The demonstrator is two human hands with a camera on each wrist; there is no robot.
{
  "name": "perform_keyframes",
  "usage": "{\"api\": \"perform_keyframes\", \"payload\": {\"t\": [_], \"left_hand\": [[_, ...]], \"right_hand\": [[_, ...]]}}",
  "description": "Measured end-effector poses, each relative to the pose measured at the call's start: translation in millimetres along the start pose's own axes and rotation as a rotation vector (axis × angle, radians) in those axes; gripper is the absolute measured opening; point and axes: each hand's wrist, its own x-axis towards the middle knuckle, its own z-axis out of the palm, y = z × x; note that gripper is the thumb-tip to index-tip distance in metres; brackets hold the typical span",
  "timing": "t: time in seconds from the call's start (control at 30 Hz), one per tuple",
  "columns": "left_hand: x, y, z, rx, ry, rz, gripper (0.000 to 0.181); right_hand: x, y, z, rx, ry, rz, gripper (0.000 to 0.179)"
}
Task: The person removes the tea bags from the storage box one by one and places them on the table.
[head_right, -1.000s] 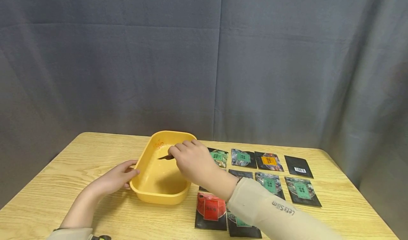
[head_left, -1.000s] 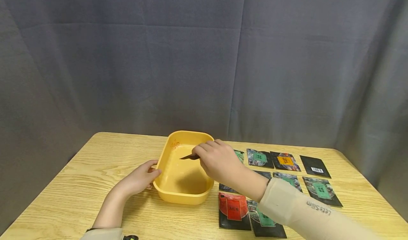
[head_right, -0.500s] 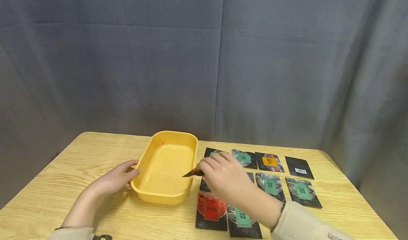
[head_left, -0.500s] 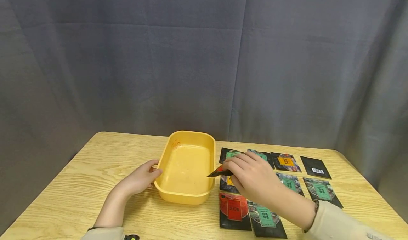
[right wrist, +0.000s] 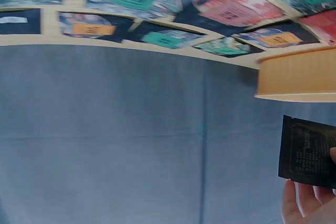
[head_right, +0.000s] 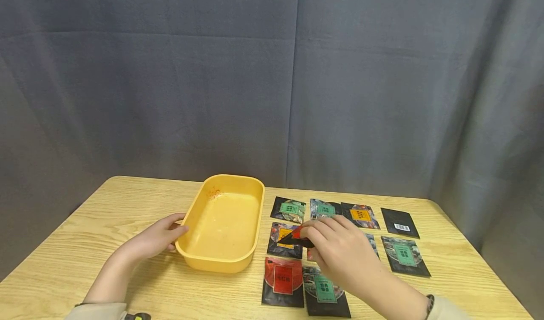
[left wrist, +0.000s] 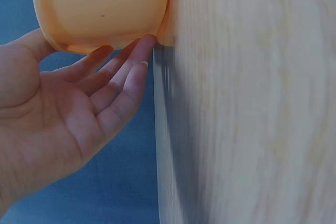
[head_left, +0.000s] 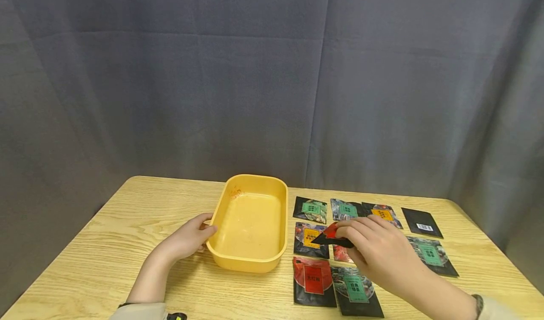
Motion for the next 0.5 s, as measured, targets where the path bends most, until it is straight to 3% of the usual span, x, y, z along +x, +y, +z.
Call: {"api": "perform_keyframes", "payload": {"t": [0.1,0.3,0.5], "left_hand": [[0.3,-0.2,0.1,0.0,-0.001,0.0,0.05],[0.6,-0.7,-0.1,0.002,-0.006,0.0,0.051],[0.2,-0.7,-0.1,0.005,-0.003,-0.003,0.052]], "right_hand": [[-10.3,7,-6,-0.02,0.003,0.018,0.048],[-28.6,22,-17,-0.042,0.0,0.035,0.039],[-42.3,31,-23,-0.071,-0.002,0.046,0.046]]}}
